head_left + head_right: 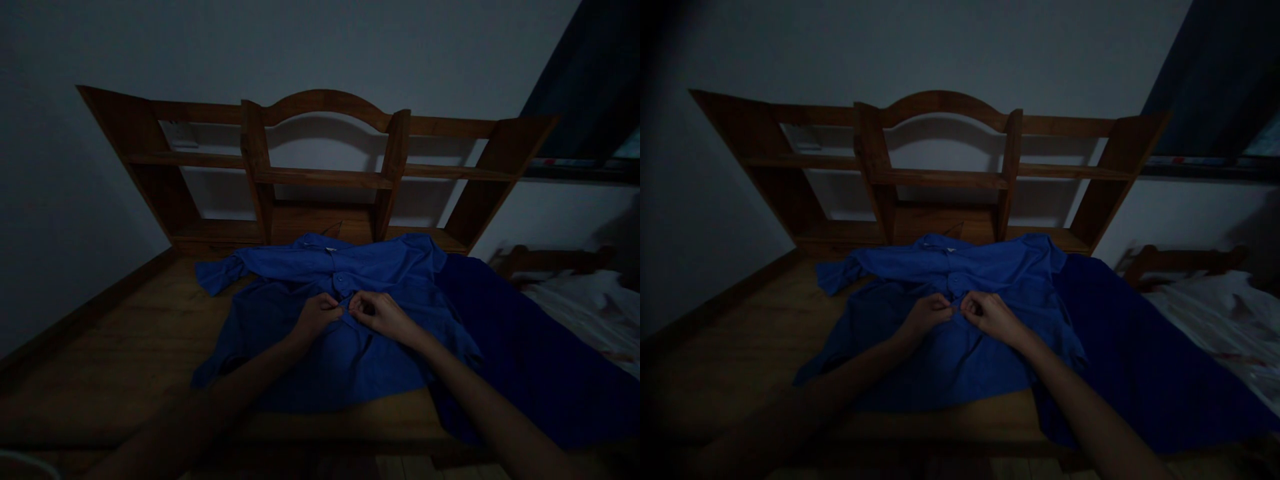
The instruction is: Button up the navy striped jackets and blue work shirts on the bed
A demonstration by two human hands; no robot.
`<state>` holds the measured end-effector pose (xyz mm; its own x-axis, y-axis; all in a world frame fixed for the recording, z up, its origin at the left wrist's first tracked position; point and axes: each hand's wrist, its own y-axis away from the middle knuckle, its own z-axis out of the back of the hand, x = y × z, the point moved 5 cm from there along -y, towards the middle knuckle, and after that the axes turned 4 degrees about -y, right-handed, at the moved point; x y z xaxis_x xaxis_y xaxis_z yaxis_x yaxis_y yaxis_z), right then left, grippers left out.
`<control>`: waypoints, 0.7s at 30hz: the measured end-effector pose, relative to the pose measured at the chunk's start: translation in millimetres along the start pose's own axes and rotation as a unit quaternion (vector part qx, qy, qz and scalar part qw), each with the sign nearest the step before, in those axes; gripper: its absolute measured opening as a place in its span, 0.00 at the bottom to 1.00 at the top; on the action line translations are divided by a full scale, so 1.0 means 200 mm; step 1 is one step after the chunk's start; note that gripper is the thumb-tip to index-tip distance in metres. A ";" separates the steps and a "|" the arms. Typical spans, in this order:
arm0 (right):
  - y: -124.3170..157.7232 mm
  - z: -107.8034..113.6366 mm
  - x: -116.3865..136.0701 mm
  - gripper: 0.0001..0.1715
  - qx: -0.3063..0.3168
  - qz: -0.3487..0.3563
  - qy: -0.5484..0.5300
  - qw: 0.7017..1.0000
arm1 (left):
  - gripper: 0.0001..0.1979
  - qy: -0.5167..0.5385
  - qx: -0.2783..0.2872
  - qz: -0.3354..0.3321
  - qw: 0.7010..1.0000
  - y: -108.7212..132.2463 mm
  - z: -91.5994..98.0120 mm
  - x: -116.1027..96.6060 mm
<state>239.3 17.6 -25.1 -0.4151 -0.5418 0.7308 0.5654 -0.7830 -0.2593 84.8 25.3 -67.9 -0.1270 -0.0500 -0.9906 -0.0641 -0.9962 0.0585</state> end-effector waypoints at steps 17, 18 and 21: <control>-0.01 0.04 0.01 0.09 -0.076 0.009 -0.012 0.997 | 0.19 0.159 0.011 0.005 0.987 0.01 0.01 -0.04; -0.01 0.04 -0.01 0.10 -0.075 -0.003 -0.027 0.997 | 0.19 0.159 0.009 0.001 0.987 0.02 0.01 -0.04; -0.03 0.02 -0.07 0.12 -0.056 -0.041 -0.085 0.994 | 0.18 0.155 -0.003 -0.008 0.988 0.03 0.00 -0.05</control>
<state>245.0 30.2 -31.2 -0.3250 -0.4234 0.8456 0.4485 -0.8562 -0.2564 85.5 20.0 -56.7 0.1834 -0.0523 -0.9816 -0.0583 -0.9974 0.0422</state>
